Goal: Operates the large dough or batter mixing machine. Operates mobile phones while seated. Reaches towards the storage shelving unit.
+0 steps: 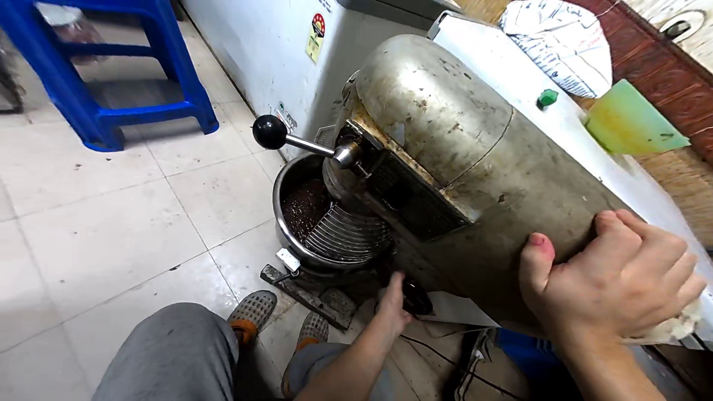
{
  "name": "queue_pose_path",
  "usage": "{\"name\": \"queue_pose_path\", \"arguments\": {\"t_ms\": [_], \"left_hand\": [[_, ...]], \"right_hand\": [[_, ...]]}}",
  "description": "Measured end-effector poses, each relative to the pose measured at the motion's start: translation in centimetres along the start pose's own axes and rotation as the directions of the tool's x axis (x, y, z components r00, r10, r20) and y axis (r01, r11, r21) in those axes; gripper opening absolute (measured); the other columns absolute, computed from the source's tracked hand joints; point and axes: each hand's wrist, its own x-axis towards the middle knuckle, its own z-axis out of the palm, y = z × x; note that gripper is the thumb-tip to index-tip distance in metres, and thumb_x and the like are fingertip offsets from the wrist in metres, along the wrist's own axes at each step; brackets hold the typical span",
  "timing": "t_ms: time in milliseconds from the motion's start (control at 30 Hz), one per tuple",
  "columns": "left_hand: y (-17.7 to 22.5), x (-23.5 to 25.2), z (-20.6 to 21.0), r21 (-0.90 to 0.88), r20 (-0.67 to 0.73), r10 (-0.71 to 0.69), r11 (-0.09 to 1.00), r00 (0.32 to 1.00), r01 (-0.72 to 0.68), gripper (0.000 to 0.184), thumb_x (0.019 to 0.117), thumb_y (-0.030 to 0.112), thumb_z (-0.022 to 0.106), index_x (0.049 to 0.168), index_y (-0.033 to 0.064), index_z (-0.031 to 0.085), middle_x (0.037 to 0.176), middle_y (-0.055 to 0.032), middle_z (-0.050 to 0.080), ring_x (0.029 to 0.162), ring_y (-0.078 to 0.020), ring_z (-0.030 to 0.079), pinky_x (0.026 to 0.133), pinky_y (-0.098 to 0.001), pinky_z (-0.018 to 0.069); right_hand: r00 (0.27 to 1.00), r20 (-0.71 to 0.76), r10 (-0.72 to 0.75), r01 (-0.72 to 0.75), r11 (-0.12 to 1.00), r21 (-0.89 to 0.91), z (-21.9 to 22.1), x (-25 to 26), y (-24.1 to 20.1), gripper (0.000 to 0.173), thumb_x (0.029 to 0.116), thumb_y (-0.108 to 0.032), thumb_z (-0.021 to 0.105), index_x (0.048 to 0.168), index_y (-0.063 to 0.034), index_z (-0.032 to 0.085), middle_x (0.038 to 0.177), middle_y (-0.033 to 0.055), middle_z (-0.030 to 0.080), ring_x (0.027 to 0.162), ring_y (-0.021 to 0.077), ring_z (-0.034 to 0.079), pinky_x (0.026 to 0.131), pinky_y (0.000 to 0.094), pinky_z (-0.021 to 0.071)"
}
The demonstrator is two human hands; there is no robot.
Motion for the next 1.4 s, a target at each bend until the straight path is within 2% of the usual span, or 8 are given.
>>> {"name": "queue_pose_path", "arguments": {"t_ms": [167, 300, 567, 633, 800, 933, 1167, 1400], "left_hand": [[-2.0, -0.9, 1.4, 0.685, -0.083, 0.572, 0.627, 0.816, -0.369, 0.141, 0.0545, 0.042, 0.098, 0.159, 0.0014, 0.013, 0.156, -0.0337, 0.031, 0.135, -0.044, 0.049, 0.104, -0.0514, 0.0518], [-3.5, -0.6, 1.3, 0.806, -0.025, 0.687, 0.444, 0.726, -0.392, 0.144, 0.0531, 0.055, 0.096, 0.161, 0.004, 0.016, 0.163, -0.034, 0.017, 0.143, -0.0463, 0.04, 0.108, -0.0493, 0.0495], [-2.9, -2.7, -0.6, 0.032, 0.018, 0.149, 0.988, 0.989, -0.149, 0.099, 0.0979, 0.065, 0.054, 0.164, 0.0112, 0.004, 0.164, -0.0291, 0.021, 0.148, -0.0451, 0.034, 0.112, -0.0637, 0.0407], [-1.3, -1.7, -0.8, -0.121, 0.161, -0.088, 0.987, 0.983, 0.109, 0.105, 0.0874, 0.091, 0.027, 0.161, 0.0164, 0.024, 0.156, -0.0266, 0.039, 0.136, -0.0448, 0.049, 0.101, -0.064, 0.0476], [0.1, -0.6, -0.2, -0.269, 0.165, -0.168, 0.94, 0.972, 0.208, 0.094, 0.0885, 0.085, 0.039, 0.154, 0.018, 0.038, 0.149, -0.0248, 0.047, 0.13, -0.0446, 0.053, 0.098, -0.0637, 0.0486], [-1.0, -0.1, 0.1, -0.082, 0.03, 0.054, 0.995, 0.998, -0.052, 0.077, 0.0991, 0.058, 0.058, 0.154, 0.009, 0.034, 0.146, -0.026, 0.049, 0.128, -0.0411, 0.055, 0.098, -0.0598, 0.0515], [-2.4, -1.0, 0.9, 0.669, -0.059, 0.579, 0.628, 0.813, -0.398, 0.144, 0.056, 0.048, 0.098, 0.16, 0.0041, 0.009, 0.154, -0.035, 0.033, 0.132, -0.0442, 0.052, 0.103, -0.052, 0.0526], [-3.7, -0.9, -0.8, 0.475, 0.006, 0.645, 0.67, 0.764, -0.57, 0.137, 0.0629, 0.048, 0.095, 0.16, 0.0011, 0.01, 0.156, -0.0354, 0.029, 0.138, -0.0436, 0.046, 0.108, -0.0527, 0.0482]], "right_hand": [[1.0, 0.017, 0.003, -0.003, 1.0, 0.001, 0.0, 0.0, 0.1, 0.075, 0.0949, -0.062, 0.036, 0.127, 0.0028, 0.056, 0.127, 0.0331, 0.059, 0.112, 0.0535, 0.057, 0.081, 0.0653, 0.0401], [1.0, 0.013, -0.001, 0.001, 1.0, 0.002, 0.0, 0.0, 0.2, 0.076, 0.0952, -0.062, 0.035, 0.126, 0.004, 0.056, 0.125, 0.0341, 0.058, 0.111, 0.0543, 0.057, 0.08, 0.0653, 0.0396], [1.0, -0.005, -0.003, 0.003, 1.0, -0.003, 0.1, -0.2, 0.2, 0.075, 0.0958, -0.062, 0.035, 0.127, 0.0034, 0.056, 0.126, 0.033, 0.059, 0.11, 0.0523, 0.057, 0.08, 0.0637, 0.0395], [1.0, 0.0, -0.002, 0.002, 1.0, -0.008, 0.0, -0.2, 0.2, 0.075, 0.0957, -0.062, 0.035, 0.126, 0.0028, 0.057, 0.125, 0.0325, 0.059, 0.11, 0.0515, 0.057, 0.081, 0.0635, 0.0395], [1.0, 0.011, 0.004, -0.004, 1.0, -0.002, -0.1, -0.1, 0.1, 0.075, 0.0955, -0.062, 0.035, 0.127, 0.0022, 0.056, 0.126, 0.0326, 0.059, 0.111, 0.052, 0.057, 0.081, 0.0638, 0.0396], [1.0, 0.012, 0.002, -0.002, 1.0, -0.003, -0.1, -0.1, 0.1, 0.075, 0.0958, -0.062, 0.036, 0.127, 0.0025, 0.056, 0.126, 0.0326, 0.059, 0.111, 0.052, 0.057, 0.081, 0.064, 0.0399], [1.0, 0.015, -0.003, 0.003, 1.0, -0.001, 0.0, 0.0, 0.2, 0.076, 0.0951, -0.063, 0.037, 0.127, 0.0031, 0.056, 0.126, 0.0335, 0.059, 0.111, 0.0541, 0.057, 0.082, 0.0663, 0.0404], [1.0, 0.001, -0.01, 0.01, 1.0, -0.005, 0.1, 0.0, 0.3, 0.076, 0.0955, -0.063, 0.034, 0.126, 0.0023, 0.056, 0.125, 0.0328, 0.059, 0.111, 0.0523, 0.057, 0.081, 0.0648, 0.0395]]}}
